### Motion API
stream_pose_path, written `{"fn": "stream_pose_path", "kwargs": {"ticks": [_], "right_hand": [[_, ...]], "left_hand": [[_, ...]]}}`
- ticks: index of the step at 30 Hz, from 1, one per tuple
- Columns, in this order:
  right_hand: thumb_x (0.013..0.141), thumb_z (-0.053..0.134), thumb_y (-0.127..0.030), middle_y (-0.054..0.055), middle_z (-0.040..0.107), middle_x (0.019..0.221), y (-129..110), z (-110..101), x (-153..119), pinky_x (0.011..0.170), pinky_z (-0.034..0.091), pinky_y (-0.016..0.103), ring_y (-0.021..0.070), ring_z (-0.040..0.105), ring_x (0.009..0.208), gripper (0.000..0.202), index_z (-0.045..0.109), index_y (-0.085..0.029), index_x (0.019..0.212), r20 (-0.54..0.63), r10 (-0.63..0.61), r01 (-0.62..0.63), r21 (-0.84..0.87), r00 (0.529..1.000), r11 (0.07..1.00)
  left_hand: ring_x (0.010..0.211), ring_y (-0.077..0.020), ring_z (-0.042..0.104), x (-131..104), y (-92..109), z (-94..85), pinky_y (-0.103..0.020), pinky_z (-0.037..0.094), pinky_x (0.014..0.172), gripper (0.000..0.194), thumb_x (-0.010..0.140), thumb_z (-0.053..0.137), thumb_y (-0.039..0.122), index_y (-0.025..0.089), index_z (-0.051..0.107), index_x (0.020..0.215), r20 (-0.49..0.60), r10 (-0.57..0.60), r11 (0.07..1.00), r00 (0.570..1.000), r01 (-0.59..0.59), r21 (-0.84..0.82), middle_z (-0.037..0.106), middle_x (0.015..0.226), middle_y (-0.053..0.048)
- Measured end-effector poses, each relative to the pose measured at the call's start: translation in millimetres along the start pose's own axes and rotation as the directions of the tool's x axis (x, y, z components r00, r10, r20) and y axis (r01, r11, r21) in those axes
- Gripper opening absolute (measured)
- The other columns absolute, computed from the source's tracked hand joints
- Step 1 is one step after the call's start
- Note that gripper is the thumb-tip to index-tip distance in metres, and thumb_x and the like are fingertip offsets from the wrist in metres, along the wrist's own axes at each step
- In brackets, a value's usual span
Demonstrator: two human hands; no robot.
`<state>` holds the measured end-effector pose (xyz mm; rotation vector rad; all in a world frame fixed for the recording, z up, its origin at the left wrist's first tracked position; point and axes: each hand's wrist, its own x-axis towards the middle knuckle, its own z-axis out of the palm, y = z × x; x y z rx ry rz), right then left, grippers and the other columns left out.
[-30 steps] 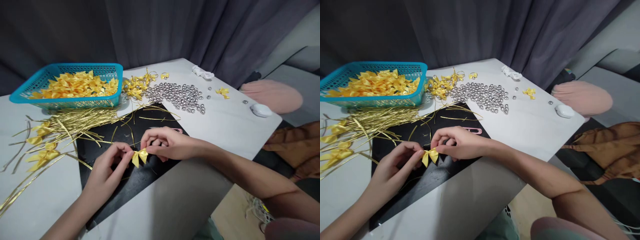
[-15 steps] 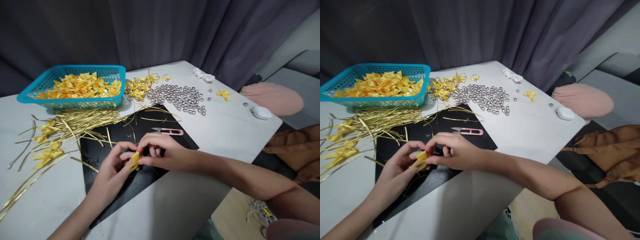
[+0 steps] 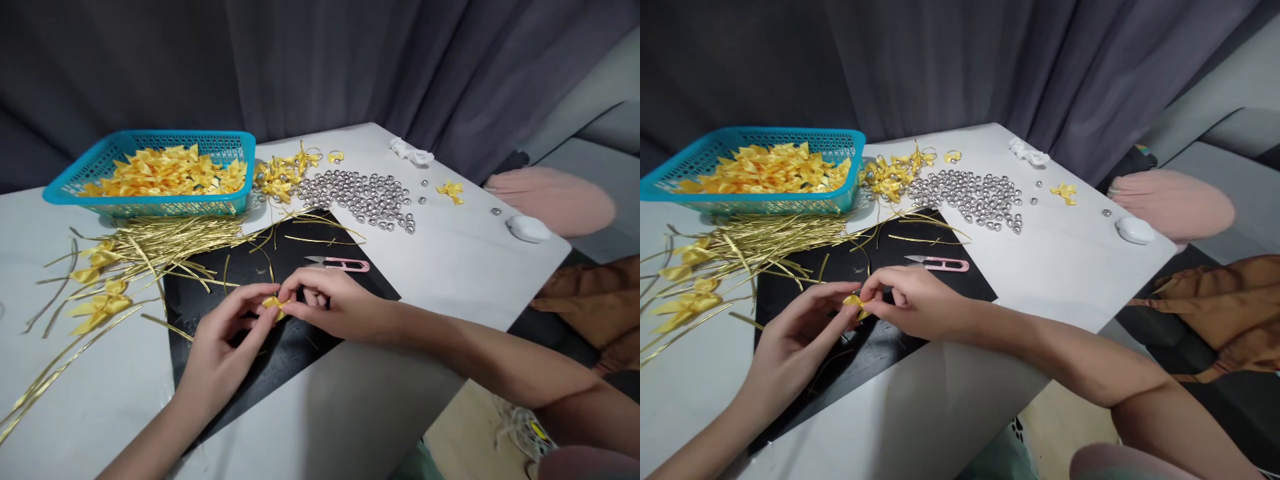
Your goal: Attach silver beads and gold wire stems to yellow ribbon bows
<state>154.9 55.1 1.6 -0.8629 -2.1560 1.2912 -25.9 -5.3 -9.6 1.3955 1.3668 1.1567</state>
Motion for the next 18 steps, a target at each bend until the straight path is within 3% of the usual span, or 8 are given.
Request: {"fn": "stream_pose_path", "kwargs": {"ticks": [3,6,9,13,18], "right_hand": [[0.087,0.058,-0.027,-0.003,0.058,0.067,1,-6,0,0.048,0.034,0.018,0.0055,0.042,0.051,0.017,0.064,-0.014,0.097,0.092,0.026,-0.023,-0.024,0.995,0.999],[0.089,0.054,-0.024,0.001,0.068,0.082,2,-11,0,0.051,0.039,0.017,0.0058,0.05,0.054,0.022,0.062,-0.014,0.107,0.165,0.009,-0.01,0.004,0.986,1.0],[0.089,0.052,-0.018,0.003,0.07,0.091,3,-13,1,0.056,0.042,0.017,0.0056,0.054,0.058,0.02,0.062,-0.015,0.106,0.174,-0.013,0.011,0.014,0.985,1.0],[0.086,0.052,-0.014,0.001,0.067,0.08,4,-13,2,0.055,0.04,0.017,0.0056,0.053,0.057,0.016,0.064,-0.014,0.097,0.172,0.027,-0.025,-0.016,0.985,1.0],[0.081,0.054,-0.009,-0.004,0.06,0.068,0,-15,2,0.051,0.033,0.017,0.0044,0.042,0.051,0.01,0.062,-0.014,0.085,0.17,0.131,-0.125,-0.048,0.977,0.991]], "left_hand": [[0.061,-0.0097,0.065,2,0,-1.2,-0.013,0.052,0.056,0.01,0.075,0.071,0.029,0.023,0.071,0.083,-0.019,-0.056,0.998,0.998,0.056,0.001,0.073,0.071,0.002],[0.059,-0.0111,0.067,3,3,-3.7,-0.014,0.053,0.055,0.015,0.071,0.074,0.034,0.023,0.07,0.081,-0.045,-0.115,0.991,0.992,0.112,-0.07,0.073,0.067,0.003],[0.058,-0.0119,0.068,4,4,-4.9,-0.015,0.054,0.056,0.02,0.069,0.075,0.037,0.022,0.071,0.082,-0.03,-0.138,0.988,0.99,0.135,-0.073,0.074,0.067,0.002],[0.061,-0.0147,0.069,4,0,-4.0,-0.017,0.054,0.056,0.021,0.07,0.074,0.038,0.02,0.071,0.081,0.003,-0.165,0.986,0.986,0.165,0.003,0.074,0.067,-0.001],[0.059,-0.0148,0.064,5,-8,-9.2,-0.02,0.049,0.052,0.017,0.078,0.067,0.038,0.021,0.071,0.077,0.089,-0.039,0.962,0.995,0.013,0.273,0.072,0.069,-0.001]]}}
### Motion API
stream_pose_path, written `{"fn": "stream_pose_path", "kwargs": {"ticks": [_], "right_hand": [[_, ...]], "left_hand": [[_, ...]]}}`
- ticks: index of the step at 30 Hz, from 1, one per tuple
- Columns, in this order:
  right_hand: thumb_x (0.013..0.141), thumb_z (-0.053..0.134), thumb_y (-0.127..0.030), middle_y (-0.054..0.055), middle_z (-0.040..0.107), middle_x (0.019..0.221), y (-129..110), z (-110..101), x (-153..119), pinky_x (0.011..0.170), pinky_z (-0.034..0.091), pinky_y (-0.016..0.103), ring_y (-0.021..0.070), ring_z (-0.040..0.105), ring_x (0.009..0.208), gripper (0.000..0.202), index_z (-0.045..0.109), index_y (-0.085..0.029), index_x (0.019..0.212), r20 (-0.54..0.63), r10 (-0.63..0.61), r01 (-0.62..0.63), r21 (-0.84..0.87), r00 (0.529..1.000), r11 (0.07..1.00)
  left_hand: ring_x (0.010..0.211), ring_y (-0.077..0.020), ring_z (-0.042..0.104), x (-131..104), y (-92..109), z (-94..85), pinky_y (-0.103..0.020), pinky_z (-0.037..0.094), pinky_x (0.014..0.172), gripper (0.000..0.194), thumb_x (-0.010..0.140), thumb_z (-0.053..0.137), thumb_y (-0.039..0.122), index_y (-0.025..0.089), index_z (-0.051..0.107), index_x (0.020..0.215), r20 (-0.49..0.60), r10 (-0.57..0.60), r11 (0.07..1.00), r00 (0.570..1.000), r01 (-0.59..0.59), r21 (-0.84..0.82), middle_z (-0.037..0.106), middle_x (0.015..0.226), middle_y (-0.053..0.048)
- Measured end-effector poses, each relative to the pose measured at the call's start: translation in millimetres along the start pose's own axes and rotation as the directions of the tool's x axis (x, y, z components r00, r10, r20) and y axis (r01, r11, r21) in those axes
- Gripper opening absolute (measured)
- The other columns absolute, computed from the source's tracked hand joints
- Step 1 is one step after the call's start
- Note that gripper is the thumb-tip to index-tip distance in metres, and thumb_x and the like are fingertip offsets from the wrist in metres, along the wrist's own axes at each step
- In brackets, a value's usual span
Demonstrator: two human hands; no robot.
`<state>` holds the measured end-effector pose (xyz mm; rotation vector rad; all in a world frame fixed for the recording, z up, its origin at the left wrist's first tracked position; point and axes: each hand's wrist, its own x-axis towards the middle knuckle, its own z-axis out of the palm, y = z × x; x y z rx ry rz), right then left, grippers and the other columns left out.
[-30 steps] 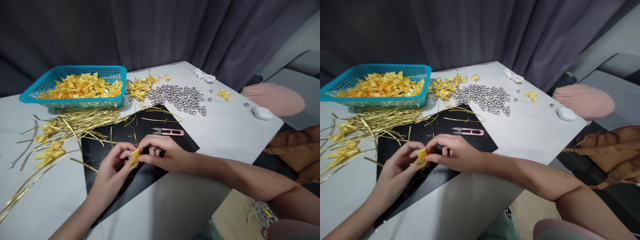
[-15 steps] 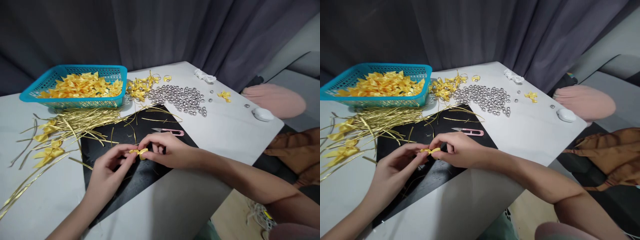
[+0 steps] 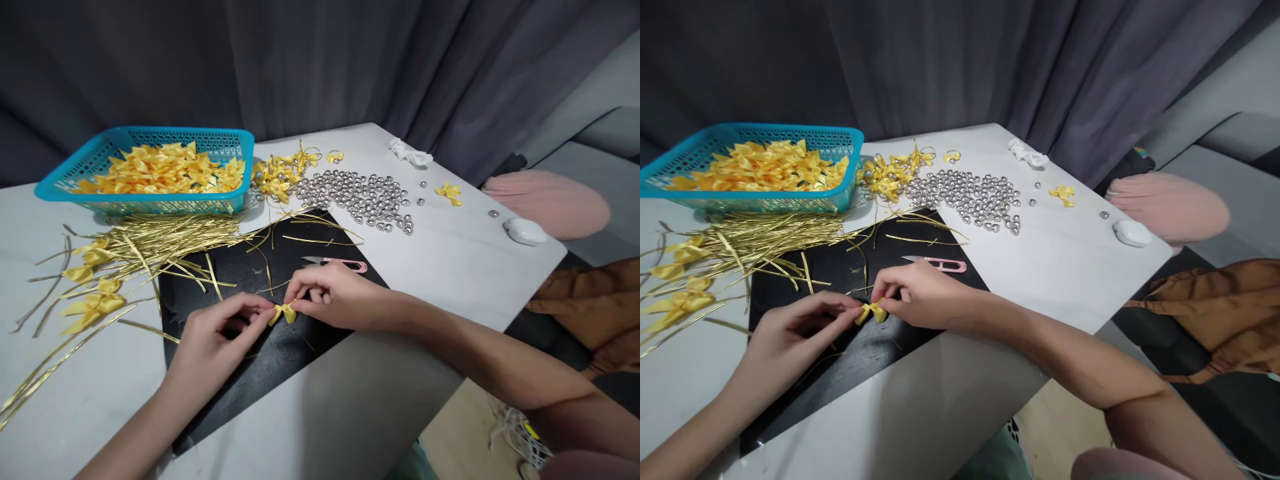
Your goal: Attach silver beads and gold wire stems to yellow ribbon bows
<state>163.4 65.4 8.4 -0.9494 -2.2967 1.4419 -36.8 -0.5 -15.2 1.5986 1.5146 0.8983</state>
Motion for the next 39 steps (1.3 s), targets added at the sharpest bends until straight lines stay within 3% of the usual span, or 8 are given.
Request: {"fn": "stream_pose_path", "kwargs": {"ticks": [4,11,16,22,25,30,33,39], "right_hand": [[0.079,0.053,-0.006,-0.005,0.054,0.064,-3,-1,0,0.053,0.032,0.018,0.0051,0.04,0.051,0.011,0.06,-0.015,0.08,0.028,0.01,-0.009,-0.043,1.0,0.999],[0.079,0.055,-0.003,0.001,0.057,0.079,8,0,1,0.061,0.036,0.022,0.0091,0.046,0.064,0.013,0.056,-0.015,0.074,0.046,-0.184,0.189,-0.213,0.982,0.958],[0.082,0.051,-0.002,0.003,0.055,0.083,8,-2,0,0.068,0.039,0.024,0.0121,0.049,0.074,0.013,0.054,-0.015,0.078,0.095,-0.236,0.254,-0.294,0.967,0.921],[0.092,0.045,-0.016,0.006,0.057,0.093,-5,-6,-2,0.062,0.037,0.024,0.0126,0.049,0.07,0.008,0.053,-0.015,0.089,0.319,-0.058,0.187,-0.388,0.946,0.903],[0.095,0.044,-0.022,0.005,0.057,0.093,-11,-4,-1,0.061,0.035,0.025,0.0129,0.049,0.069,0.013,0.053,-0.015,0.089,0.334,-0.005,0.158,-0.432,0.942,0.888],[0.096,0.04,-0.019,0.006,0.055,0.095,-12,-3,1,0.061,0.035,0.024,0.0116,0.045,0.066,0.014,0.05,-0.016,0.088,0.315,0.046,0.102,-0.44,0.948,0.892],[0.095,0.041,-0.016,0.005,0.053,0.092,-8,-7,1,0.064,0.036,0.024,0.0115,0.046,0.069,0.012,0.048,-0.016,0.086,0.309,-0.015,0.133,-0.364,0.951,0.922],[0.093,0.041,-0.015,0.002,0.05,0.083,1,-12,2,0.071,0.037,0.024,0.0124,0.047,0.075,0.012,0.046,-0.017,0.082,0.285,-0.135,0.207,-0.241,0.949,0.948]], "left_hand": [[0.062,-0.0147,0.064,-2,-6,-4.7,-0.022,0.049,0.059,0.015,0.089,0.056,0.033,0.023,0.068,0.087,0.114,0.221,0.945,0.969,-0.241,0.22,0.071,0.075,0.0],[0.071,-0.0135,0.066,-6,-9,-1.8,-0.022,0.045,0.068,0.009,0.095,0.048,0.017,0.019,0.057,0.095,0.221,0.506,0.718,0.834,-0.549,0.427,0.069,0.083,-0.001],[0.07,-0.0147,0.064,-5,-4,-0.7,-0.025,0.044,0.066,0.009,0.096,0.045,0.016,0.018,0.053,0.092,0.259,0.553,0.604,0.792,-0.595,0.531,0.069,0.082,-0.001],[0.063,-0.02,0.059,0,-1,1.7,-0.029,0.039,0.052,0.023,0.096,0.035,0.02,0.019,0.051,0.08,0.368,0.438,0.538,0.82,-0.567,0.623,0.06,0.07,-0.003],[0.066,-0.0209,0.058,-1,-3,1.1,-0.03,0.04,0.056,0.025,0.097,0.032,0.023,0.019,0.052,0.082,0.393,0.396,0.579,0.83,-0.558,0.595,0.06,0.073,-0.003],[0.068,-0.0179,0.057,-2,-4,-4.0,-0.028,0.04,0.063,0.026,0.099,0.033,0.03,0.022,0.053,0.083,0.332,0.305,0.79,0.893,-0.432,0.435,0.059,0.075,0.0],[0.064,-0.0154,0.056,1,-2,-6.4,-0.025,0.04,0.061,0.027,0.097,0.038,0.037,0.023,0.055,0.081,0.306,0.205,0.885,0.93,-0.31,0.348,0.058,0.072,0.002],[0.06,-0.0135,0.051,5,-1,-7.3,-0.023,0.038,0.059,0.029,0.095,0.042,0.043,0.023,0.059,0.081,0.268,0.123,0.951,0.955,-0.191,0.243,0.056,0.071,0.004]]}}
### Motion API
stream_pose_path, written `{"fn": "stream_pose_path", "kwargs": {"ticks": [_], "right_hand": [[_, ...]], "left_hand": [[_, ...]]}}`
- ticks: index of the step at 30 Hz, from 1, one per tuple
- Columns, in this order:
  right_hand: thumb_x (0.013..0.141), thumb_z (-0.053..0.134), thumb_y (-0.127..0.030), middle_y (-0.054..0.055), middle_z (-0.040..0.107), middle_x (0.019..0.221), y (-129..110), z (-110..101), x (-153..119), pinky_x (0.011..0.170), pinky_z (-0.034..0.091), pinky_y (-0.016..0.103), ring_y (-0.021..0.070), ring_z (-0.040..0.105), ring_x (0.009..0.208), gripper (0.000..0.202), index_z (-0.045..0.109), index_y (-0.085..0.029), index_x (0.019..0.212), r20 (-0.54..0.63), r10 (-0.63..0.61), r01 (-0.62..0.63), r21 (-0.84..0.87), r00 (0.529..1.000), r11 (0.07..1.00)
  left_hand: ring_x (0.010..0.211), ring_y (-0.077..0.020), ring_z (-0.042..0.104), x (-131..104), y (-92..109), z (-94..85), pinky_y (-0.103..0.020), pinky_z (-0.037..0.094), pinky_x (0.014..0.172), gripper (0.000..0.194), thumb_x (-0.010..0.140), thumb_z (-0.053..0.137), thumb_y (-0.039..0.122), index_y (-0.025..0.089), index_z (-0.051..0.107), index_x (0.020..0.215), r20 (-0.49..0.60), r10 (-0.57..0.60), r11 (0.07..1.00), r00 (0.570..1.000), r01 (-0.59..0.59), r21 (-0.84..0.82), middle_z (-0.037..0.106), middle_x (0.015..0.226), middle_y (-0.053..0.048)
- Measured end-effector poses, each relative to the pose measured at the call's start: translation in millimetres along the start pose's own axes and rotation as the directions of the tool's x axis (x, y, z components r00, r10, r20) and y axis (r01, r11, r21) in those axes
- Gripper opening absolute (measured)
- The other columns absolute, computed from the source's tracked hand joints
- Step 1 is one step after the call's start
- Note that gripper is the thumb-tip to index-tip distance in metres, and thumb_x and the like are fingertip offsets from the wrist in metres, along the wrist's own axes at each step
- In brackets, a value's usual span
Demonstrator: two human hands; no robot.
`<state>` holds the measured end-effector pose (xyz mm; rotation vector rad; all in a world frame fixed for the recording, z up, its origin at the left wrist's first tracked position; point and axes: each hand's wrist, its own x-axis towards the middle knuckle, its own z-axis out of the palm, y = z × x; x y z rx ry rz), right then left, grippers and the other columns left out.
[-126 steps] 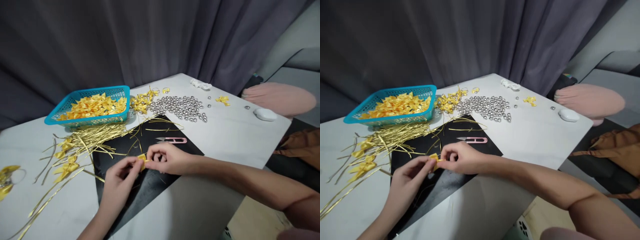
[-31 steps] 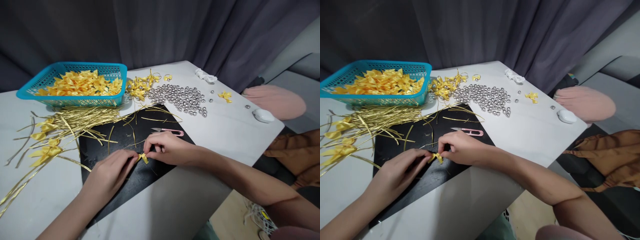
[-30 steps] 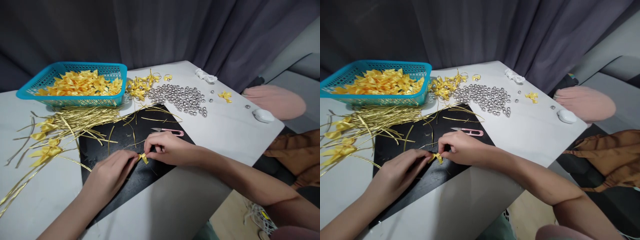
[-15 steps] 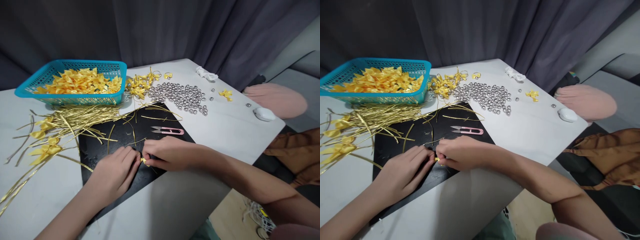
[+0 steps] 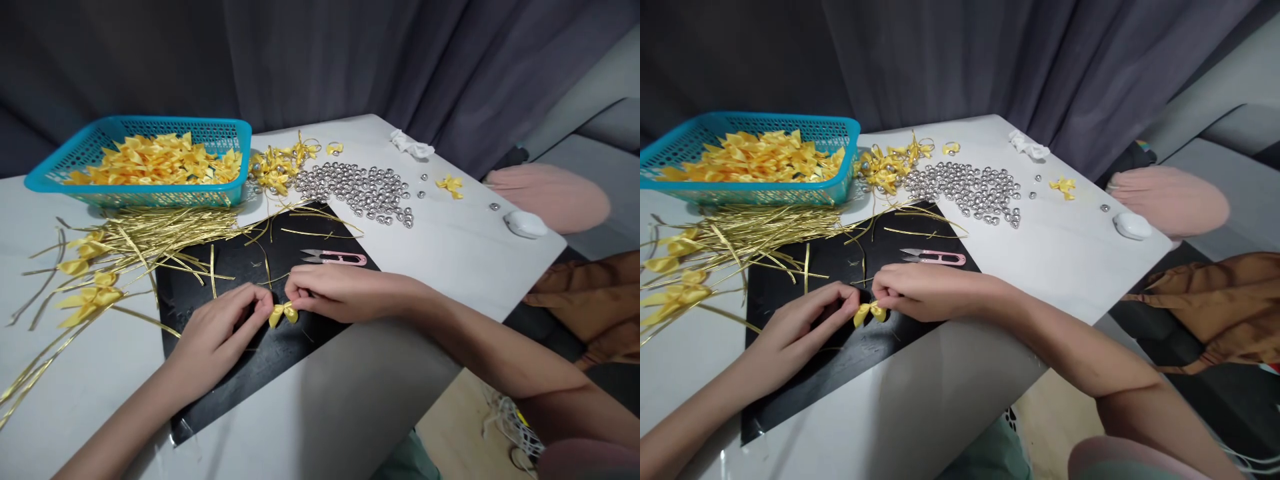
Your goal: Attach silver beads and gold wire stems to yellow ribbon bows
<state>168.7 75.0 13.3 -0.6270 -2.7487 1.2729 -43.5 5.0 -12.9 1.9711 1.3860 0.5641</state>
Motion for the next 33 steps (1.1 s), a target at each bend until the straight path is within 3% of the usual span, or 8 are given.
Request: {"fn": "stream_pose_path", "kwargs": {"ticks": [6,9,19,26,33], "right_hand": [[0.092,0.051,-0.029,-0.002,0.052,0.075,-1.0,5.0,3.2,0.059,0.032,0.022,0.0096,0.044,0.063,0.014,0.052,-0.017,0.085,-0.084,0.1,-0.087,0.146,0.991,0.985],[0.092,0.049,-0.025,-0.004,0.05,0.071,-0.9,6.3,3.7,0.058,0.031,0.021,0.0085,0.041,0.059,0.009,0.05,-0.017,0.087,-0.09,0.095,-0.077,0.187,0.991,0.979],[0.092,0.039,-0.014,0.001,0.05,0.08,1.4,1.2,1.4,0.069,0.036,0.024,0.0118,0.044,0.072,0.012,0.043,-0.018,0.081,-0.06,-0.037,0.042,0.092,0.998,0.995],[0.088,0.05,-0.019,-0.005,0.048,0.067,-3.2,6.6,4.1,0.056,0.033,0.021,0.0087,0.041,0.057,0.005,0.051,-0.017,0.083,-0.095,0.171,-0.149,0.21,0.981,0.966],[0.089,0.045,-0.01,0.001,0.054,0.081,1.6,5.1,3.6,0.069,0.037,0.023,0.0113,0.046,0.073,0.011,0.048,-0.017,0.081,-0.148,-0.012,0.028,0.105,0.989,0.994]], "left_hand": [[0.07,-0.0173,0.056,-1.7,-1.5,-2.9,-0.025,0.042,0.061,0.03,0.092,0.044,0.046,0.022,0.06,0.083,-0.018,-0.078,0.985,0.997,0.074,-0.158,0.061,0.076,0.0],[0.069,-0.0171,0.057,-1.4,-3.4,-3.4,-0.024,0.042,0.059,0.028,0.089,0.048,0.045,0.022,0.062,0.083,-0.021,-0.068,0.981,0.997,0.063,-0.182,0.063,0.075,-0.001],[0.062,-0.0153,0.054,-3.5,-2.1,-0.4,-0.024,0.041,0.06,0.027,0.094,0.043,0.043,0.023,0.059,0.084,-0.03,0.003,1.0,1.0,-0.004,-0.02,0.059,0.072,0.002],[0.062,-0.0146,0.052,-3.6,-5.9,0.9,-0.023,0.04,0.059,0.027,0.095,0.041,0.043,0.023,0.057,0.084,-0.027,-0.028,0.999,0.999,0.027,-0.047,0.056,0.072,0.003],[0.064,-0.0136,0.054,-2.8,-4.9,-0.2,-0.023,0.04,0.061,0.025,0.095,0.043,0.041,0.023,0.058,0.087,0.004,0.015,1.0,1.0,-0.015,-0.01,0.058,0.076,0.003]]}}
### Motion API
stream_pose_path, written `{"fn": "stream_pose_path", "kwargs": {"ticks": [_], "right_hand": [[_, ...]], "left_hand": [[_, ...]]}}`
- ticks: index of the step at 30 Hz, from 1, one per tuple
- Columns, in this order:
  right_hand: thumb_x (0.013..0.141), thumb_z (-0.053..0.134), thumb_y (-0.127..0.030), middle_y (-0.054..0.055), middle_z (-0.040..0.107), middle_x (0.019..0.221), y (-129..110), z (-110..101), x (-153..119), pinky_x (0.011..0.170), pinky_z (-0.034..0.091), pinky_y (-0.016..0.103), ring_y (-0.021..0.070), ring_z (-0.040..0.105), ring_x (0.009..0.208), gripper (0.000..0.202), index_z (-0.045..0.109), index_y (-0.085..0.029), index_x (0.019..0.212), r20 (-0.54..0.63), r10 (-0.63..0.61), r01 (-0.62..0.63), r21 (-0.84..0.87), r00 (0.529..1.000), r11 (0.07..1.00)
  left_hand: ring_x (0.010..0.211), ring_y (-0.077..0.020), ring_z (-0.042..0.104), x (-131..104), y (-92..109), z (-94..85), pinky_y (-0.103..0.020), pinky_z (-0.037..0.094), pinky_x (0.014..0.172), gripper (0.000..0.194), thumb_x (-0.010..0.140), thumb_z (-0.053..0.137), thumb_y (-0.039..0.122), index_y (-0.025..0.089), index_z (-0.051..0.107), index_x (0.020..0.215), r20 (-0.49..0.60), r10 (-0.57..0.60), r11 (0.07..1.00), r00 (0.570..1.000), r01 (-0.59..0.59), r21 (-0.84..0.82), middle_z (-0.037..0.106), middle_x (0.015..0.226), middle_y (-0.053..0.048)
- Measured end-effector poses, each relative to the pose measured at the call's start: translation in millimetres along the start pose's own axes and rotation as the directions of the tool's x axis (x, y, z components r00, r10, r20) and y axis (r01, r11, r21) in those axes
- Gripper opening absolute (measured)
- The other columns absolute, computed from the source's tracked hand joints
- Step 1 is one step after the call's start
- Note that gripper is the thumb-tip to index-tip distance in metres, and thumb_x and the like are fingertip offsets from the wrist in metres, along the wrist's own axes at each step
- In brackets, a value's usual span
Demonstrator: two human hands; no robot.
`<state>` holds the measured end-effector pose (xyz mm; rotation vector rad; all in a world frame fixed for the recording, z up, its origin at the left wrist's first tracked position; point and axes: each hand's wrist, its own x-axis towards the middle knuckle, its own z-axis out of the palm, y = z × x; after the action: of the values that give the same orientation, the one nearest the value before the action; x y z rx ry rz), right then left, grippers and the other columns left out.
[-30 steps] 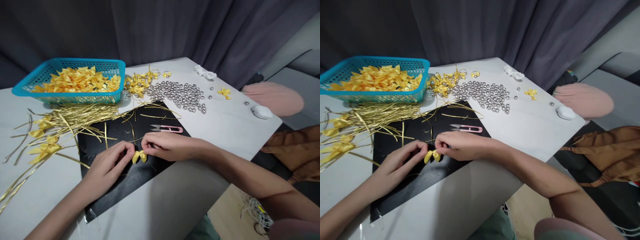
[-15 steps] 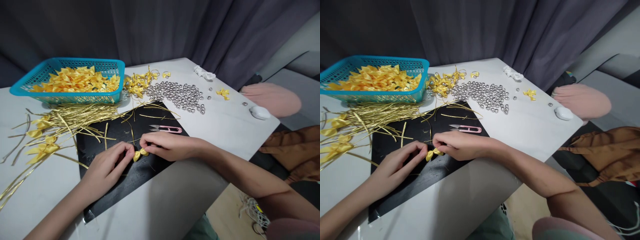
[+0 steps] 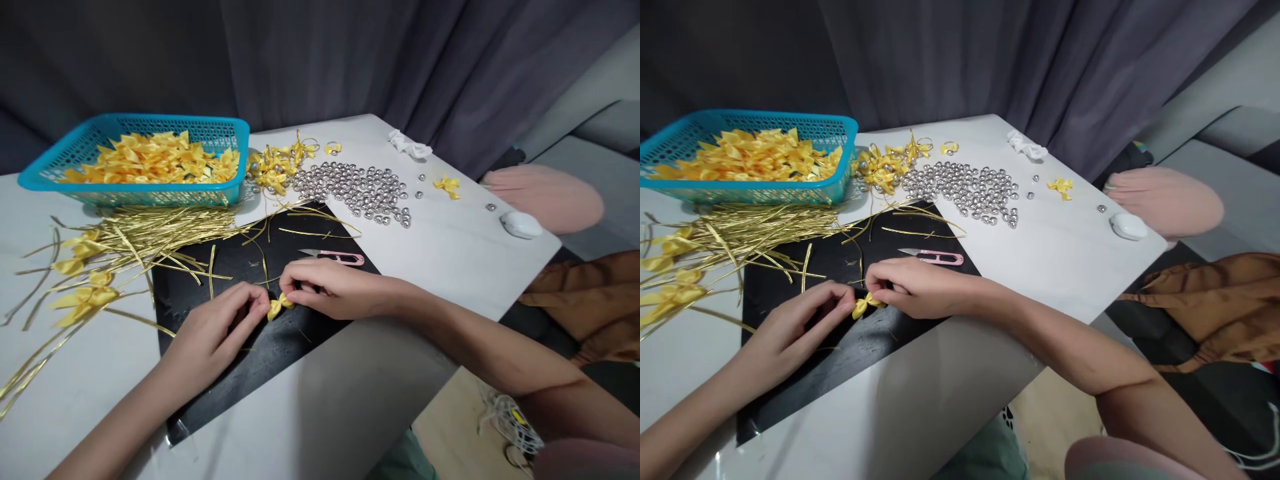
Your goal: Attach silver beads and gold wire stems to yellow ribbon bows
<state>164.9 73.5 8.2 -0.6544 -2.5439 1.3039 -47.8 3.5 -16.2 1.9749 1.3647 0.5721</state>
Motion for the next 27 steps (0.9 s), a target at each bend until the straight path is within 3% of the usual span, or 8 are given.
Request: {"fn": "stream_pose_path", "kwargs": {"ticks": [5,11,14,16,17,19,22,27], "right_hand": [[0.091,0.041,-0.01,0.001,0.051,0.081,1,-1,-1,0.073,0.037,0.024,0.0128,0.046,0.076,0.015,0.044,-0.018,0.078,0.02,-0.055,0.056,-0.05,0.998,0.997],[0.089,0.042,-0.008,0.0,0.05,0.079,4,-1,0,0.07,0.037,0.023,0.0109,0.046,0.073,0.016,0.045,-0.017,0.077,-0.014,-0.073,0.073,-0.03,0.997,0.997],[0.088,0.052,-0.018,-0.003,0.051,0.078,0,8,1,0.057,0.035,0.021,0.0069,0.043,0.059,0.008,0.048,-0.018,0.082,-0.201,0.098,-0.075,0.118,0.975,0.99],[0.082,0.063,-0.032,-0.006,0.049,0.074,-7,18,1,0.046,0.029,0.019,0.0044,0.038,0.05,0.021,0.047,-0.019,0.083,-0.349,0.349,-0.218,0.363,0.87,0.906],[0.079,0.067,-0.037,-0.007,0.046,0.067,-12,23,1,0.042,0.025,0.018,0.0039,0.036,0.047,0.028,0.046,-0.02,0.079,-0.362,0.46,-0.263,0.478,0.811,0.838],[0.073,0.071,-0.044,-0.009,0.04,0.055,-21,33,1,0.038,0.021,0.017,0.0033,0.033,0.043,0.036,0.047,-0.018,0.069,-0.244,0.583,-0.342,0.613,0.775,0.712],[0.07,0.075,-0.044,-0.007,0.05,0.06,-27,44,2,0.034,0.026,0.017,0.0018,0.037,0.039,0.034,0.055,-0.016,0.071,-0.088,0.597,-0.369,0.711,0.798,0.598],[0.072,0.074,-0.037,-0.007,0.057,0.062,-23,48,6,0.031,0.026,0.016,0.0016,0.038,0.034,0.027,0.055,-0.017,0.076,-0.085,0.574,-0.29,0.797,0.814,0.53]], "left_hand": [[0.063,-0.0132,0.055,0,3,-0.1,-0.024,0.039,0.06,0.026,0.097,0.037,0.038,0.022,0.056,0.087,0.017,0.014,0.997,1.0,-0.015,0.075,0.055,0.074,0.004],[0.063,-0.0133,0.054,0,2,1.2,-0.024,0.039,0.061,0.027,0.097,0.037,0.039,0.022,0.055,0.087,0.011,-0.016,0.999,1.0,0.015,0.049,0.054,0.075,0.003],[0.065,-0.0137,0.052,1,2,1.2,-0.023,0.039,0.062,0.023,0.096,0.041,0.039,0.022,0.055,0.087,-0.065,-0.045,0.998,0.997,0.042,-0.052,0.054,0.075,0.003],[0.065,-0.0136,0.051,1,2,1.2,-0.022,0.04,0.06,0.021,0.094,0.044,0.039,0.022,0.055,0.086,-0.15,-0.088,0.987,0.985,0.065,-0.15,0.054,0.075,0.003],[0.064,-0.0133,0.05,2,3,1.2,-0.022,0.04,0.058,0.02,0.093,0.045,0.039,0.022,0.054,0.086,-0.184,-0.111,0.978,0.977,0.075,-0.194,0.054,0.075,0.003],[0.061,-0.0127,0.049,1,4,1.3,-0.021,0.039,0.056,0.019,0.092,0.047,0.038,0.022,0.054,0.085,-0.215,-0.133,0.966,0.968,0.077,-0.249,0.053,0.073,0.003],[0.062,-0.0121,0.05,0,6,1.0,-0.02,0.04,0.057,0.018,0.091,0.049,0.037,0.022,0.055,0.084,-0.191,-0.101,0.962,0.976,0.048,-0.267,0.055,0.073,0.003],[0.064,-0.0119,0.049,-2,6,0.5,-0.02,0.039,0.058,0.018,0.092,0.047,0.035,0.022,0.055,0.083,-0.139,-0.055,0.973,0.989,0.022,-0.228,0.054,0.073,0.004]]}}
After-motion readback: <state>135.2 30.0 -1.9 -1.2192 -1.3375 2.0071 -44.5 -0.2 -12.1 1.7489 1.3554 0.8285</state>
